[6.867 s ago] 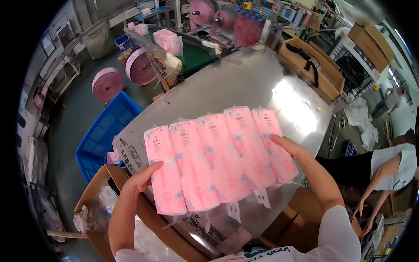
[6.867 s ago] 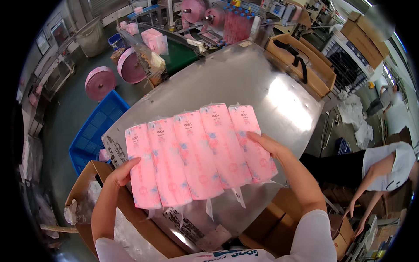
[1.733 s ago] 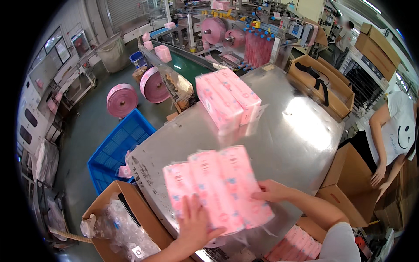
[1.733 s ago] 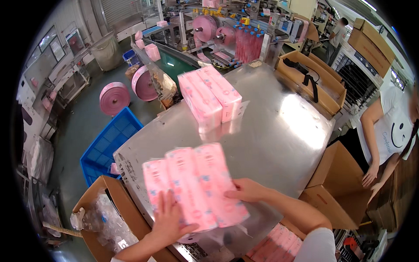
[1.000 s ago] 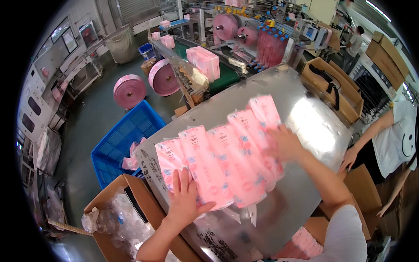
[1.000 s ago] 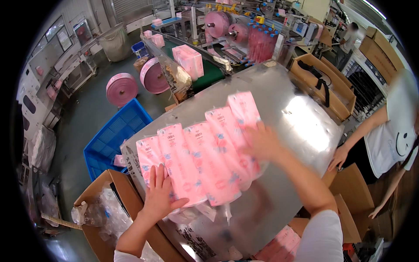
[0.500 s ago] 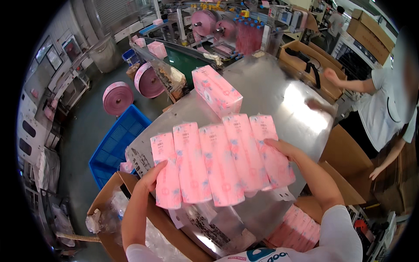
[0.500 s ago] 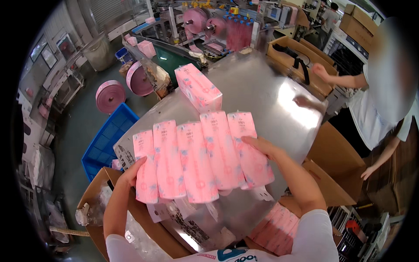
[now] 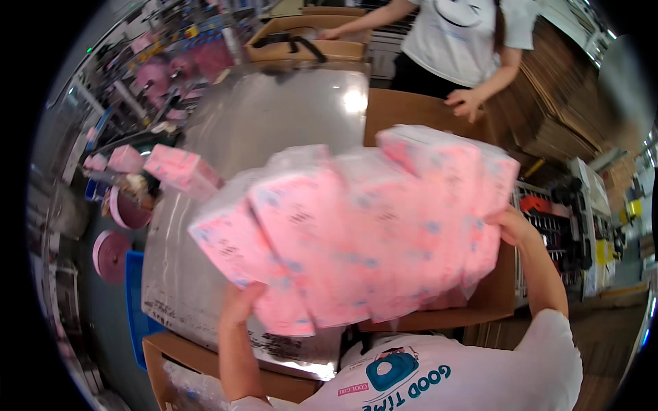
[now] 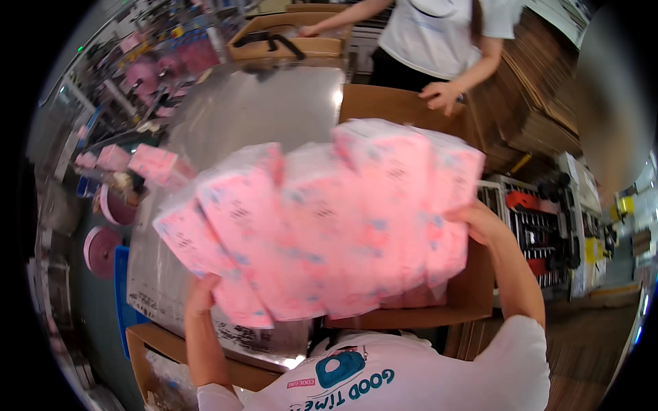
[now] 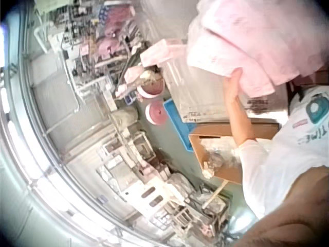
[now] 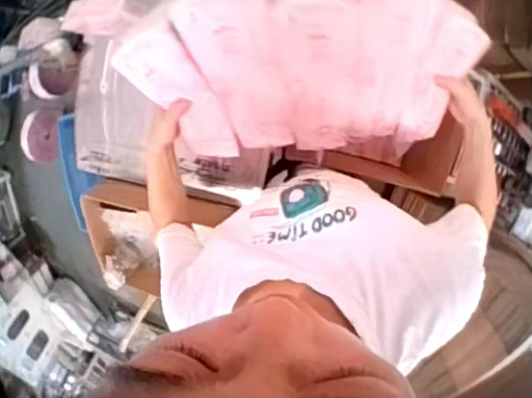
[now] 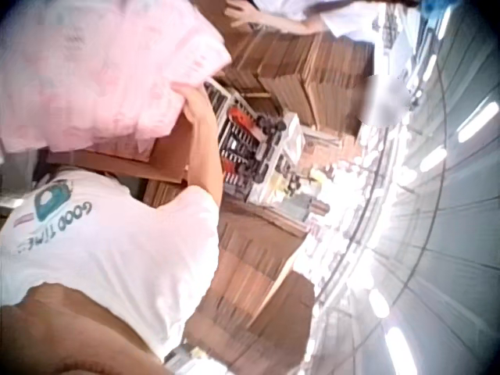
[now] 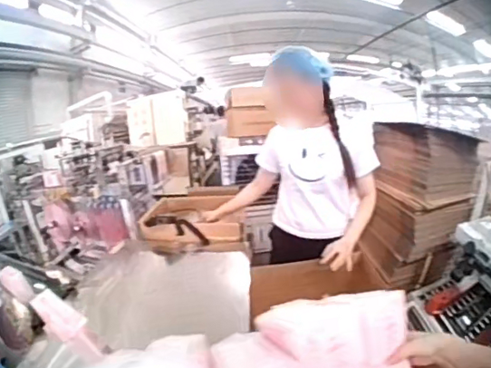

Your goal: The person picks up wrapped pink packages from a metal table and stacks them into cardboard boxes before moving the boxes onto a conveyor belt.

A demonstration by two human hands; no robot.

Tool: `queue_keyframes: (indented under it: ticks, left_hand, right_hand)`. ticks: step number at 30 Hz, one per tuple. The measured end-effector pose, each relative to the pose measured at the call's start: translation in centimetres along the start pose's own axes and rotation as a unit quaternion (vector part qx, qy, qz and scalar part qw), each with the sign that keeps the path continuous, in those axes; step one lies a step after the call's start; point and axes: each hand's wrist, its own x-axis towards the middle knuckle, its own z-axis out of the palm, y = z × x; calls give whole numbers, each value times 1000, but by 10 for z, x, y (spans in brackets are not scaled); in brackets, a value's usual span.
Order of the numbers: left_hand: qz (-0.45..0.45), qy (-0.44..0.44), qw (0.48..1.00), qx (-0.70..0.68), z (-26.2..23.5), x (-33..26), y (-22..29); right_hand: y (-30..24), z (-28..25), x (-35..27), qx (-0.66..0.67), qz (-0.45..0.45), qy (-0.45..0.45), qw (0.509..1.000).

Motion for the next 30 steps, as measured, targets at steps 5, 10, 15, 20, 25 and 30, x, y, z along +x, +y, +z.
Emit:
queue_keyframes:
  ticks: [5, 10, 15, 20, 25, 30]
  left_hand:
    - [-211, -166, 962, 44, 137, -3, -90]
    - [-314, -180, 932, 31, 157, 8, -236]
    - [-74, -111, 985, 105, 181, 16, -185]
    - [285, -102, 733, 609, 246, 6, -135]
    - [199, -191, 626, 729, 267, 69, -176]
    - [-27, -297, 610, 734, 294, 115, -173]
  right_hand:
    - [99, -121, -138, 105, 20, 147, 983]
    - [268, -150, -139, 7, 161, 272, 949]
    - [191, -118, -130, -168, 17, 307, 937]
    - [157, -87, -112, -532, -115, 241, 803]
    - [174, -75, -19, -627, 126, 181, 747]
    - [188, -108, 36, -603, 215, 93, 763]
